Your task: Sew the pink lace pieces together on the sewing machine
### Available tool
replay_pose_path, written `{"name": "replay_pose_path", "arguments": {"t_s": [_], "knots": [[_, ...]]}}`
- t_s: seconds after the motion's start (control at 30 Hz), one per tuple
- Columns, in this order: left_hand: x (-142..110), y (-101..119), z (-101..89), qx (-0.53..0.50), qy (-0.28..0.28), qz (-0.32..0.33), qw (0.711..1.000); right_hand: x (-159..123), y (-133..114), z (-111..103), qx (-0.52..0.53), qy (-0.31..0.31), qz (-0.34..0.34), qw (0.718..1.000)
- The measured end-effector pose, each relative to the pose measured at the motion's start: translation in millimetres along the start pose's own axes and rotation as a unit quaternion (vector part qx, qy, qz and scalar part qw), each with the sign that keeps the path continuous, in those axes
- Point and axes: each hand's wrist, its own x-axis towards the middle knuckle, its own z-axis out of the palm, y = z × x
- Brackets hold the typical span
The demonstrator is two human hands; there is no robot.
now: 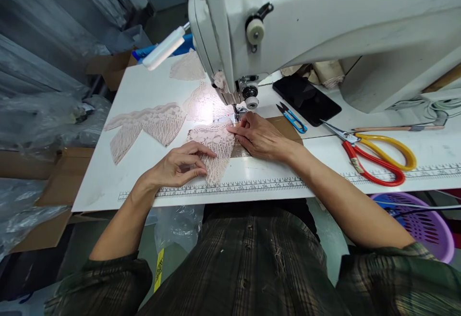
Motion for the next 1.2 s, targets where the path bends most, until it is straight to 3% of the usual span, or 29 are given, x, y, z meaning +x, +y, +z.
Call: {"name": "replay_pose_path", "arguments": {"t_s": [0.17, 0.37, 0.67, 0.8, 0.9, 1.0, 1.1, 1.2], "knots": [[0, -2, -1.2, 0.015, 0.008, -0.011, 1.0, -4, 1, -9, 0.064, 0.004, 0.027, 0.998], [-1, -8, 2.7, 0.044, -0.009, -0.008, 0.999, -4, -1, -11, 0.078, -0.001, -0.046, 0.996], [13, 10, 0.3, 0.093, -0.009, -0.006, 0.996, -5, -1, -11, 0.054, -0.031, -0.053, 0.997], [38, -13, -5.9, 0.166, 0.085, -0.093, 0.978, -5, -5, -11, 0.058, -0.037, -0.034, 0.997], [53, -38, -5.6, 0.148, 0.067, -0.13, 0.978, -5, -5, -13, 0.079, -0.04, -0.024, 0.996], [58, -50, -1.7, 0.142, 0.055, -0.093, 0.984, -2, -6, -22, 0.123, -0.037, 0.023, 0.991], [55, -49, 1.6, 0.146, 0.055, -0.028, 0.987, 7, -11, -31, 0.158, -0.05, 0.113, 0.98], [50, -45, 3.0, 0.112, 0.071, -0.028, 0.991, 20, -20, -30, 0.2, -0.078, 0.169, 0.962]]}}
